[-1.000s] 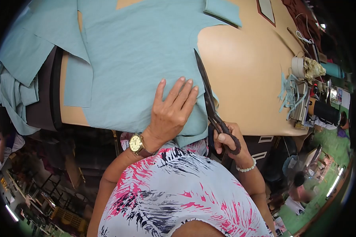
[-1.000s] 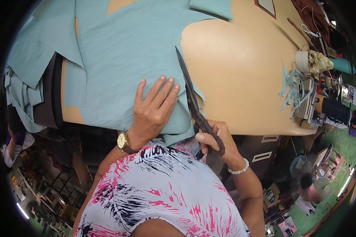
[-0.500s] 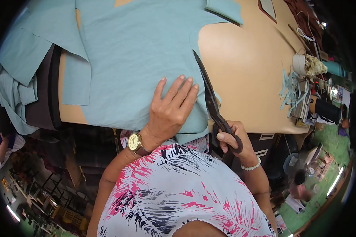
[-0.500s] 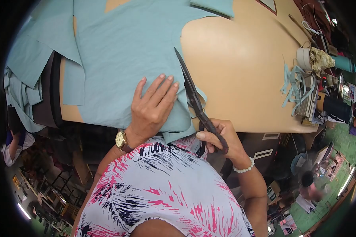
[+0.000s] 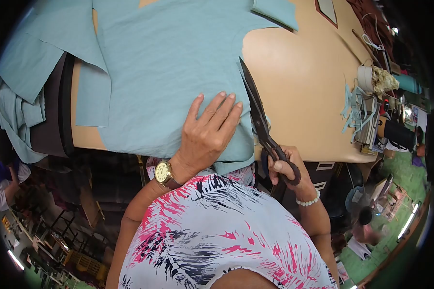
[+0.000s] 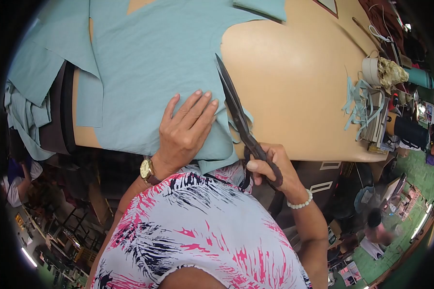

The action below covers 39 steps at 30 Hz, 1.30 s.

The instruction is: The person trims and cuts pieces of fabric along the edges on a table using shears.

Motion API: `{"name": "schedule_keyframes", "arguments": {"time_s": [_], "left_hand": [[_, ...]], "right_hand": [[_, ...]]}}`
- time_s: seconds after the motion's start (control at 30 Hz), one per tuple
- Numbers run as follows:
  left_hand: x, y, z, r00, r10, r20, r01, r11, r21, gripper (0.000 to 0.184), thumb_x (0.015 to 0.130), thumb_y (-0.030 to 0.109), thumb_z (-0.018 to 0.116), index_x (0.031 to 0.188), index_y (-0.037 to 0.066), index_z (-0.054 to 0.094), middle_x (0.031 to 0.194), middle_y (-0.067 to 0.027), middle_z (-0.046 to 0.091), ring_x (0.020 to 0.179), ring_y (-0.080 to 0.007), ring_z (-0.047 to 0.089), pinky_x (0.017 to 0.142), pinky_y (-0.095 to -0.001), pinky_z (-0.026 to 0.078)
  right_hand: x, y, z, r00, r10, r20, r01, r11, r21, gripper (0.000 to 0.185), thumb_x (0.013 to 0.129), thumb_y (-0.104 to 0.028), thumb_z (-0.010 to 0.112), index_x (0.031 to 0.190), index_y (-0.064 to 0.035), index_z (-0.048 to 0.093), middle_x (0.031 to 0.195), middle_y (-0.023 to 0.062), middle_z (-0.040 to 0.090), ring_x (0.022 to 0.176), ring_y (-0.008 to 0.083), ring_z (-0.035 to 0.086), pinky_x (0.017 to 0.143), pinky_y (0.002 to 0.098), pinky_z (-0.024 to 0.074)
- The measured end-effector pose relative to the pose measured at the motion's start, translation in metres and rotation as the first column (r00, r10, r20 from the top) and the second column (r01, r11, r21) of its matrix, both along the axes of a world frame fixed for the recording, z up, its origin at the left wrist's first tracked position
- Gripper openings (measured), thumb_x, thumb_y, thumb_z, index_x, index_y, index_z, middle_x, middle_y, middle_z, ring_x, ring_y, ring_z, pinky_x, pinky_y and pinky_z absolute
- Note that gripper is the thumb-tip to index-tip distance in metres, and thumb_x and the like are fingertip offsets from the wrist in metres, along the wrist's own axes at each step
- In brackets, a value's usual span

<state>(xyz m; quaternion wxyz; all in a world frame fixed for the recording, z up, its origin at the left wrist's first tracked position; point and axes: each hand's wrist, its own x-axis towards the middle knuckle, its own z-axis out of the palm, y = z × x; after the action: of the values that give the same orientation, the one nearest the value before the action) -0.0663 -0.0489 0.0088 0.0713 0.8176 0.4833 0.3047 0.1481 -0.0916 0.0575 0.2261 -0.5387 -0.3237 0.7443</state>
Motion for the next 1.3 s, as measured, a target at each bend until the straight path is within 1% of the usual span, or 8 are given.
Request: {"name": "schedule_keyframes", "arguments": {"time_s": [0.07, 0.47, 0.83, 0.93, 1.03, 1.13, 1.23, 1.3], "left_hand": [[0.000, -0.001, 0.001, 1.000, -0.008, 0.008, 0.008, 1.000, -0.001, 0.033, 0.073, 0.009, 0.066, 0.106, 0.007, 0.062, 0.109, -0.0075, 0.061, 0.104, -0.0212, 0.056, 0.088, -0.0446, 0.040], [-0.003, -0.006, 0.003, 0.998, -0.043, 0.050, 0.043, 0.999, -0.004, 0.033, 0.073, 0.009, 0.066, 0.105, 0.007, 0.062, 0.108, -0.0082, 0.061, 0.102, -0.0212, 0.058, 0.084, -0.0422, 0.043], [-0.004, -0.005, 0.003, 0.995, -0.055, 0.078, 0.057, 0.998, -0.023, 0.032, 0.075, 0.010, 0.065, 0.106, 0.006, 0.062, 0.108, -0.0091, 0.061, 0.102, -0.0222, 0.058, 0.082, -0.0411, 0.045], [-0.018, 0.007, 0.017, 0.956, -0.065, 0.286, 0.140, 0.958, -0.249, 0.031, 0.076, 0.013, 0.064, 0.106, 0.005, 0.062, 0.108, -0.0096, 0.062, 0.100, -0.0247, 0.059, 0.081, -0.0419, 0.046], [-0.045, 0.046, 0.019, 0.976, -0.130, 0.173, 0.163, 0.968, -0.190, 0.042, 0.078, 0.020, 0.064, 0.116, 0.006, 0.056, 0.120, -0.0118, 0.054, 0.111, -0.0286, 0.051, 0.089, -0.0445, 0.041], [-0.060, 0.082, 0.016, 0.969, -0.144, -0.199, 0.135, 0.989, -0.057, 0.061, 0.078, 0.036, 0.062, 0.130, 0.009, 0.043, 0.137, -0.0118, 0.038, 0.126, -0.0309, 0.034, 0.100, -0.0492, 0.030], [-0.067, 0.094, 0.000, 0.940, -0.133, -0.313, 0.089, 0.985, -0.151, 0.079, 0.076, 0.052, 0.058, 0.138, 0.011, 0.029, 0.145, -0.0099, 0.023, 0.134, -0.0313, 0.018, 0.105, -0.0530, 0.017], [-0.067, 0.094, -0.005, 0.938, -0.122, -0.324, 0.076, 0.986, -0.150, 0.084, 0.075, 0.057, 0.056, 0.138, 0.011, 0.028, 0.145, -0.0100, 0.022, 0.134, -0.0311, 0.017, 0.105, -0.0543, 0.015]], "right_hand": [[-0.003, 0.006, 0.000, 1.000, 0.014, 0.011, -0.014, 1.000, 0.012, 0.035, 0.073, -0.031, 0.070, 0.071, -0.0004, 0.053, 0.050, 0.0015, 0.050, 0.041, 0.0078, 0.050, 0.040, 0.0181, 0.0386], [-0.013, 0.016, -0.002, 0.999, 0.006, 0.033, -0.008, 0.998, 0.066, 0.034, 0.075, -0.031, 0.067, 0.071, -0.0003, 0.053, 0.050, 0.0022, 0.050, 0.040, 0.0078, 0.048, 0.039, 0.0189, 0.0368], [-0.021, 0.015, 0.004, 0.998, -0.028, 0.051, 0.028, 1.000, 0.003, 0.028, 0.077, -0.024, 0.066, 0.070, -0.0007, 0.053, 0.048, -0.0001, 0.048, 0.038, 0.0055, 0.044, 0.037, 0.0184, 0.0322], [-0.023, 0.015, 0.005, 0.998, -0.027, 0.062, 0.027, 1.000, 0.004, 0.027, 0.078, -0.023, 0.066, 0.069, -0.0013, 0.053, 0.048, -0.0006, 0.047, 0.038, 0.0049, 0.043, 0.037, 0.0182, 0.0316], [-0.024, 0.016, 0.007, 0.997, -0.018, 0.076, 0.019, 1.000, -0.017, 0.026, 0.078, -0.022, 0.067, 0.068, -0.0024, 0.052, 0.047, -0.0012, 0.047, 0.038, 0.0046, 0.043, 0.037, 0.0184, 0.0312], [-0.024, 0.015, 0.005, 0.998, -0.023, 0.060, 0.026, 0.999, -0.047, 0.026, 0.077, -0.021, 0.067, 0.066, -0.0035, 0.051, 0.047, -0.0014, 0.046, 0.038, 0.0046, 0.043, 0.038, 0.0187, 0.0311], [-0.026, 0.015, 0.005, 0.998, -0.029, 0.051, 0.031, 0.999, -0.045, 0.025, 0.077, -0.019, 0.067, 0.066, -0.0041, 0.051, 0.046, -0.0014, 0.046, 0.037, 0.0048, 0.043, 0.038, 0.0186, 0.0310], [-0.028, 0.014, 0.005, 0.998, -0.036, 0.044, 0.038, 0.998, -0.041, 0.025, 0.077, -0.019, 0.067, 0.065, -0.0039, 0.051, 0.046, -0.0013, 0.046, 0.037, 0.0048, 0.043, 0.037, 0.0187, 0.0307]]}}
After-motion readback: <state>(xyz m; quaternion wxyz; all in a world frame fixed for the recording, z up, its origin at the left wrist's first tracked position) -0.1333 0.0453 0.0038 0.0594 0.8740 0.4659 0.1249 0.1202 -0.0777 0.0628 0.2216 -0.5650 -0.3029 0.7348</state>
